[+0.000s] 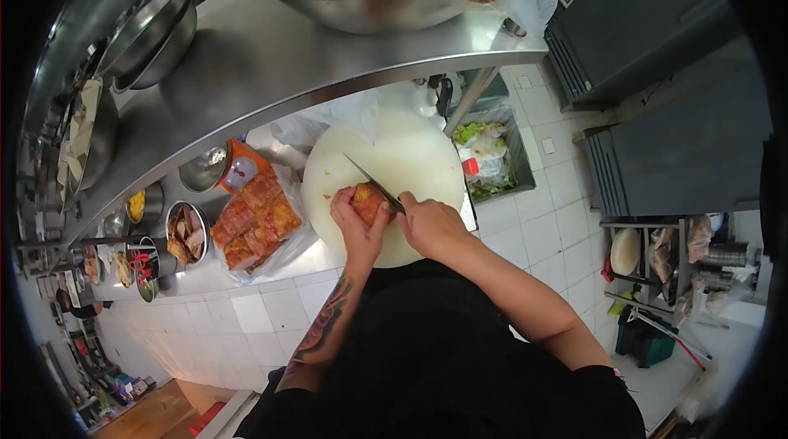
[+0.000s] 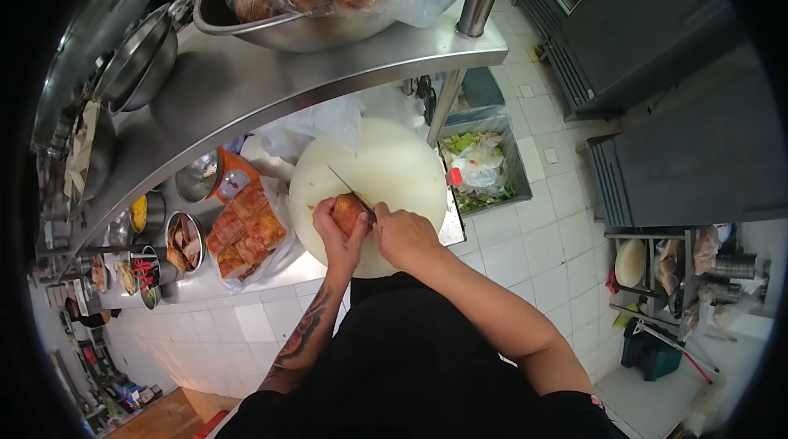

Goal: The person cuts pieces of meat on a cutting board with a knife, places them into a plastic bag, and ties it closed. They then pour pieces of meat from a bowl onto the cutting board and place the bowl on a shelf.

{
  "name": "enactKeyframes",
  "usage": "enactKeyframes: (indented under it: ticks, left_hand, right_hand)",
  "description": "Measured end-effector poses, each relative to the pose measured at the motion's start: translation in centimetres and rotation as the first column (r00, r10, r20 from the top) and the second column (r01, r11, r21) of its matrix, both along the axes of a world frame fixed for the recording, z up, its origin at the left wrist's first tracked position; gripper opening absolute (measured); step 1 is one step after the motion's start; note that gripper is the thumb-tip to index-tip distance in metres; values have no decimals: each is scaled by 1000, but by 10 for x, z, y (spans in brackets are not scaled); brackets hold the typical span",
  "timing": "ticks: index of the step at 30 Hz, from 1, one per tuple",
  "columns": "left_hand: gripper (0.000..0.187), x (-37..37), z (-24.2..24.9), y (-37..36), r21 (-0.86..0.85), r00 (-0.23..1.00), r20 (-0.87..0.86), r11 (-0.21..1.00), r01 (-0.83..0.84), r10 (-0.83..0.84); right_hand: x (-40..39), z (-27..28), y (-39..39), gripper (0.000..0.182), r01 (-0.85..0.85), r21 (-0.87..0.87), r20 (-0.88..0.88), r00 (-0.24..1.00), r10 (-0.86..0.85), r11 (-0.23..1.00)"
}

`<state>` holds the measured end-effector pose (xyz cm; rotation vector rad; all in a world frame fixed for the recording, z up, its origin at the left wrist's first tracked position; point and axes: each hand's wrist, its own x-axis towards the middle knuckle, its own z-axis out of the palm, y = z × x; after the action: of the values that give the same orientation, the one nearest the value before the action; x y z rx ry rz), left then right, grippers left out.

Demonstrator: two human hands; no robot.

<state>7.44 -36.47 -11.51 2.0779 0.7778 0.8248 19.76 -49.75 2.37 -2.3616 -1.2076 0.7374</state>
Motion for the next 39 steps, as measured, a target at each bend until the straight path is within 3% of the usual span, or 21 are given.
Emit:
enactKeyframes:
  ticks: [3,5,7,10,13,16,18,19,21,22,26,29,30,31,33,35,36,38,39]
  left_hand:
    - [72,1,2,-3,18,1000,-8,1000,-25,25]
    - [72,2,5,-5,7,1000,-4,1000,-23,23]
    - [72,0,3,-4,-1,1000,-2,1000,-13,13]
    - [74,-2,1,2,37,1000,7,999,8,-9]
    - [82,-7,11,3,-23,998,-18,997,68,-68]
    - [90,4,48,-10,3,996,-83,1000,-20,20]
    - [96,14,69,-13,95,986,-118,987,131,-120]
    - [96,15,71,-8,96,986,-121,988,124,-112]
    - [96,16,75,7,65,941,-194,954,294,-277]
    - [92,13,74,12,63,934,-248,957,282,-259]
    - [90,7,69,22,39,890,-396,965,260,-224]
    - [78,3,66,48,-64,889,-343,952,299,-303]
    - [72,-3,55,63,-325,888,-176,877,354,-424]
    - [67,-8,44,75,-546,873,19,726,418,-488]
    - [62,-17,43,78,-516,880,-6,755,404,-475]
    - [68,-23,45,77,-85,866,-266,905,416,-423]
    - [68,-22,56,70,-85,868,-266,907,412,-419]
    - [68,-19,73,55,158,864,-410,910,383,-292]
    - [68,-17,68,55,159,866,-408,911,380,-290]
  right_hand:
    - [-8,19,-24,25,4,-64,6,1000,-4,998]
    - [-12,50,-44,26,-16,-224,-138,990,-16,975]
    - [-10,34,-40,27,-45,-273,-162,987,0,961]
    - [-7,-28,-7,28,31,-169,-71,997,-43,985]
    - [1,-32,6,30,47,-137,-49,997,-54,989]
    - [21,-34,-18,34,39,-166,-80,995,-53,985]
    - [25,-42,-45,34,103,-39,-41,994,-104,994]
    - [25,-42,-57,34,95,-39,-44,994,-97,995]
    - [21,-32,-72,30,174,131,-56,984,-168,976]
    - [18,-29,-76,27,188,184,-36,982,-185,965]
    - [8,-44,-77,25,179,125,0,984,-180,976]
    - [8,-57,-76,26,140,152,28,989,-146,978]
    - [6,-58,-79,27,99,253,43,993,-114,962]
    - [5,-58,-80,29,53,352,63,995,-80,935]
    - [-1,-53,-79,29,73,272,28,996,-84,959]
    - [-4,-50,-74,29,84,186,-7,996,-84,979]
    - [-2,-50,-69,28,86,213,-10,996,-86,973]
    - [-3,-49,-57,28,89,239,-12,996,-89,967]
    - [-5,-48,-48,27,87,280,-2,996,-90,956]
